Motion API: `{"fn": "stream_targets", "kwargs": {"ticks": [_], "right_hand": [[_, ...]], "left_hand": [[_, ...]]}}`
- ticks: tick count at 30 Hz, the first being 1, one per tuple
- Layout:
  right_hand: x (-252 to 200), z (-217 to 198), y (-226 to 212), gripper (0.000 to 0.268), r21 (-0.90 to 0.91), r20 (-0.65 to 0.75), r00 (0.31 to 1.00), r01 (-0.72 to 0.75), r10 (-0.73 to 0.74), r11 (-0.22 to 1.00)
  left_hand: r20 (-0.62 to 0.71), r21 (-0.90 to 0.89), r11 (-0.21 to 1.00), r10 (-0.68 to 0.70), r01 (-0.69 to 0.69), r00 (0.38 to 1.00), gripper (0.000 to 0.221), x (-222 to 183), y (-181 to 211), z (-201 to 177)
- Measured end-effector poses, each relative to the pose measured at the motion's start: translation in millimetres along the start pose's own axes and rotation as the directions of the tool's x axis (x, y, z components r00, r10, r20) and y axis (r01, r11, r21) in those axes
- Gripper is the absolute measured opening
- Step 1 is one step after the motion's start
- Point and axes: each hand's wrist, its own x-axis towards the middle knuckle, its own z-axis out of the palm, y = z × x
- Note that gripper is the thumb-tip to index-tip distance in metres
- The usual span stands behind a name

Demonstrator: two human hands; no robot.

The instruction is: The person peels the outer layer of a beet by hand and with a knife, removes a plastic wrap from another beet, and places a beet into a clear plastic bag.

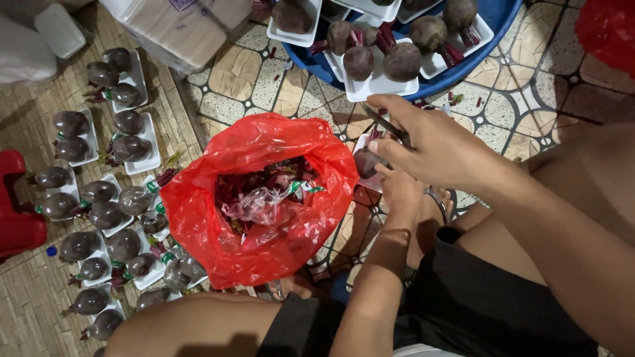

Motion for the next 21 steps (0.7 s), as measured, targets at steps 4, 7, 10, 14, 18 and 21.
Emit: {"fn": "stream_targets", "kwargs": {"ticks": [4, 7, 10, 14, 18, 21], "right_hand": [[2, -1, 6, 0.068, -0.008, -0.001, 1.0, 0.0, 0.0, 1.0], [1, -1, 1, 0.068, -0.011, -0.004, 0.999, -0.042, 0.042, 0.999], [2, 3, 3, 0.067, -0.027, -0.009, 1.0, -0.014, 0.014, 1.0], [3, 6, -1, 0.067, -0.041, 0.001, 1.0, 0.007, -0.007, 0.999], [4, 9, -11, 0.066, -0.015, 0.012, 1.0, 0.016, -0.015, 1.0], [5, 13, -13, 0.066, -0.015, 0.013, 1.0, 0.007, -0.007, 1.0]], "left_hand": [[-0.195, -0.048, 0.994, 0.09, -0.101, 0.977, 0.073, 25, -20, 37], [-0.168, -0.136, 0.985, 0.083, -0.106, 0.982, 0.062, 3, -14, 12], [-0.15, -0.176, 0.981, 0.054, -0.081, 0.987, 0.077, -8, -12, 1], [-0.159, -0.079, 0.991, 0.091, -0.105, 0.983, 0.076, 3, -23, 11], [-0.135, 0.047, 0.98, 0.2, -0.196, 0.97, 0.081, 6, -24, 17], [-0.118, 0.117, 0.96, 0.27, -0.256, 0.956, 0.088, 7, -24, 20]]}}
